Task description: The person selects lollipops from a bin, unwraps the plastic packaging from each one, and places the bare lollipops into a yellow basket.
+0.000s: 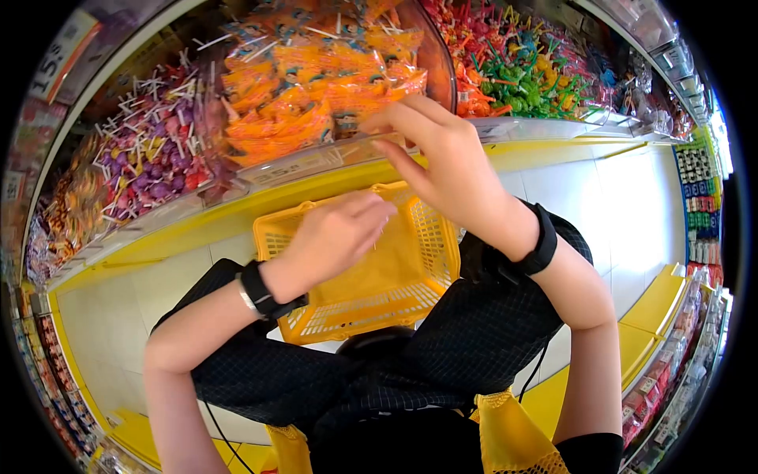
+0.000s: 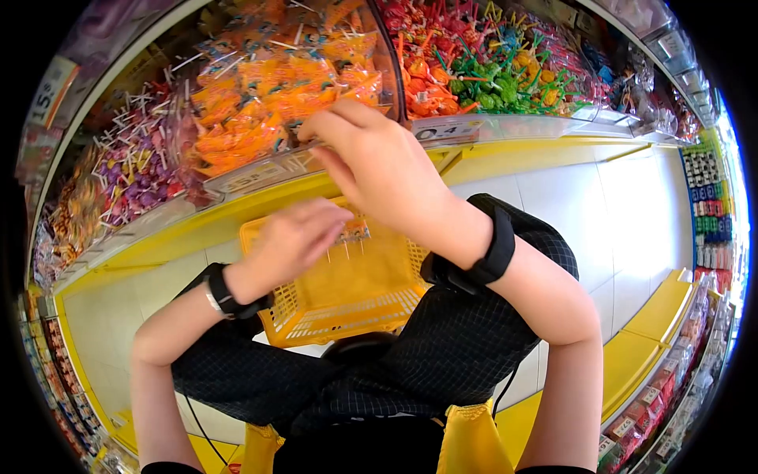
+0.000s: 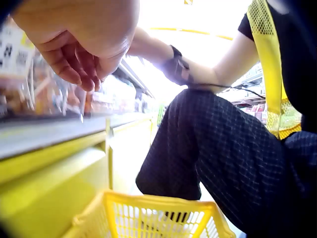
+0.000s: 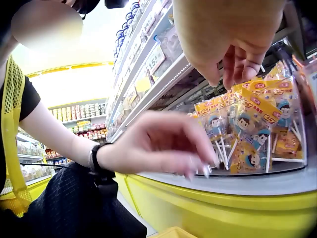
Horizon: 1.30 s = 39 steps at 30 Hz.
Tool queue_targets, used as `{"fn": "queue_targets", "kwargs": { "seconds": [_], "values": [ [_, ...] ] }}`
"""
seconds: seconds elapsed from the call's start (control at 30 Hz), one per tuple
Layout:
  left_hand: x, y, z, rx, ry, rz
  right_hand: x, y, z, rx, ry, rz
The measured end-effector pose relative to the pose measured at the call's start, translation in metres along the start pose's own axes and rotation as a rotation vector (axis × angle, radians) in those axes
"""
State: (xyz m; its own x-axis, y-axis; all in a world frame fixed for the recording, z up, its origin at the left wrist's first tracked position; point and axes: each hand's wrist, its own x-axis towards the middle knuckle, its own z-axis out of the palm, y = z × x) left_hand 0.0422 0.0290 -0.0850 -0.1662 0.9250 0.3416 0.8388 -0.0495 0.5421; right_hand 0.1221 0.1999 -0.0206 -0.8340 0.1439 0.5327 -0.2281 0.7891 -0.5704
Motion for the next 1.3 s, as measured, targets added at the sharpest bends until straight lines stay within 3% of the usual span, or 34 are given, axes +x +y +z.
{"fn": "queue_targets", "kwargs": {
  "seconds": [0.07,0.13,0.23,0.47,0.67,0.73,0.8,0.87,0.93,0.97,1.1,1.17,1.3],
  "values": [
    [0.002,0.009,-0.040,0.157,0.106,-0.051,0.008,0.004,0.003,-0.008,-0.015,0.010],
    [0.013,0.013,-0.072,0.266,0.304,-0.112,0.011,0.012,0.012,-0.111,-0.015,-0.105],
    [0.016,0.001,-0.084,0.435,0.437,-0.129,0.013,0.011,0.019,-0.249,-0.048,-0.051],
    [0.029,-0.013,-0.075,0.403,0.431,-0.211,0.018,0.000,0.017,-0.283,-0.047,-0.005],
    [0.033,0.004,-0.103,0.446,0.495,0.036,0.018,-0.005,0.015,-0.166,0.100,0.078],
    [0.028,0.016,-0.107,0.137,0.501,0.029,0.021,-0.008,0.013,-0.029,0.242,-0.130],
    [0.020,0.031,-0.108,0.088,0.481,-0.015,0.019,-0.007,0.009,0.046,0.163,-0.213],
    [0.012,0.036,-0.105,-0.219,0.385,-0.196,0.014,-0.007,0.008,0.119,0.082,-0.297],
    [0.007,0.031,-0.100,-0.314,0.368,-0.170,-0.001,-0.018,0.009,0.422,-0.133,-0.021],
    [0.005,0.033,-0.101,-0.331,0.330,-0.220,-0.009,-0.027,0.012,0.710,-0.195,0.261],
    [-0.004,0.027,-0.098,-0.426,0.284,-0.340,-0.016,-0.026,0.018,0.908,-0.278,0.425],
    [-0.007,0.027,-0.097,-0.483,0.301,-0.387,-0.011,-0.028,0.018,1.077,-0.300,0.604],
    [-0.011,0.023,-0.094,-0.444,0.333,-0.414,-0.012,-0.025,0.024,0.858,-0.308,0.625]
  ]
}}
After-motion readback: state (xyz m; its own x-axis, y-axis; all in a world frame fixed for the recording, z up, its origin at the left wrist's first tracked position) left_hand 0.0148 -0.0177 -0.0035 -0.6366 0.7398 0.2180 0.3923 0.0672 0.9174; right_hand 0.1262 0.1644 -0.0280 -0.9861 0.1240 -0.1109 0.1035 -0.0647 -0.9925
